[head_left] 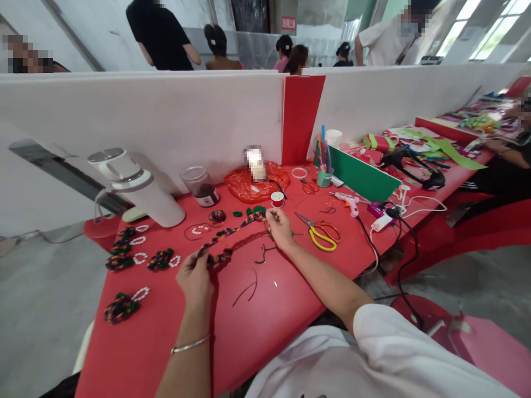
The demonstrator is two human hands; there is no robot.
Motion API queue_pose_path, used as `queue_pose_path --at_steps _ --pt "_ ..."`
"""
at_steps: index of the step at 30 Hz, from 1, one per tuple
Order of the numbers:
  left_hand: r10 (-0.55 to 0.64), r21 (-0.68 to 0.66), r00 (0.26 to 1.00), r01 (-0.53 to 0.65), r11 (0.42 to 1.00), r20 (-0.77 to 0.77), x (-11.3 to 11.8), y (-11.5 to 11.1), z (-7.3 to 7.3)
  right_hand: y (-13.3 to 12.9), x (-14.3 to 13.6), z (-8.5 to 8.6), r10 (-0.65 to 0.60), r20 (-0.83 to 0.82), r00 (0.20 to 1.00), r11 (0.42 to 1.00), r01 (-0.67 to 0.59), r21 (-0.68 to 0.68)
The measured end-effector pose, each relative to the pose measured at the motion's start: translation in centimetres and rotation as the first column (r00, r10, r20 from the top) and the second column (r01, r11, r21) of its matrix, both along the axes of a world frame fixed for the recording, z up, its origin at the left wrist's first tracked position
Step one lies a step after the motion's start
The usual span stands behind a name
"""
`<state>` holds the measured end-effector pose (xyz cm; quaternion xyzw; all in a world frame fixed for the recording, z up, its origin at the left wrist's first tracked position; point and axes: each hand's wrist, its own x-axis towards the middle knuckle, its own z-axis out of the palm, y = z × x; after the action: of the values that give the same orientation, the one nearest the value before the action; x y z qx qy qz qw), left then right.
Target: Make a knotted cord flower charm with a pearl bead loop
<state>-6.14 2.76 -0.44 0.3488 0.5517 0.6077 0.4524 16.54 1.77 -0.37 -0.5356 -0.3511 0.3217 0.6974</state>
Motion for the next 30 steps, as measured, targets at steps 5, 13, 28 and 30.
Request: queue_pose_path --at_steps 5,13,28,30 --pt "-0.150 -0.081 0.950 0.179 0.980 0.275 0.2 -0.3 1.5 0.2 0.2 -0.1 0.023 -0.122 0.992 0.999 -0.026 -0.024" --pt "-0.219 -0.175 0.963 0.246 0.953 0.156 -2.2 0.7 1.0 0.3 0.1 -0.1 0.040 -0.143 0.989 0.997 -0.049 -0.057" --pt "-0.379 -0.120 0.902 0.408 0.905 0.206 -1.3 -0.2 1.3 -0.7 -0.9 0.3 0.220 0.157 0.963 0.974 -0.208 -0.090" --pt "-0.409 -0.077 0.885 0.435 0.897 0.223 -1.3 -0.2 1.2 -0.8 -1.1 0.4 0.255 0.120 0.959 0.965 -0.245 -0.094"
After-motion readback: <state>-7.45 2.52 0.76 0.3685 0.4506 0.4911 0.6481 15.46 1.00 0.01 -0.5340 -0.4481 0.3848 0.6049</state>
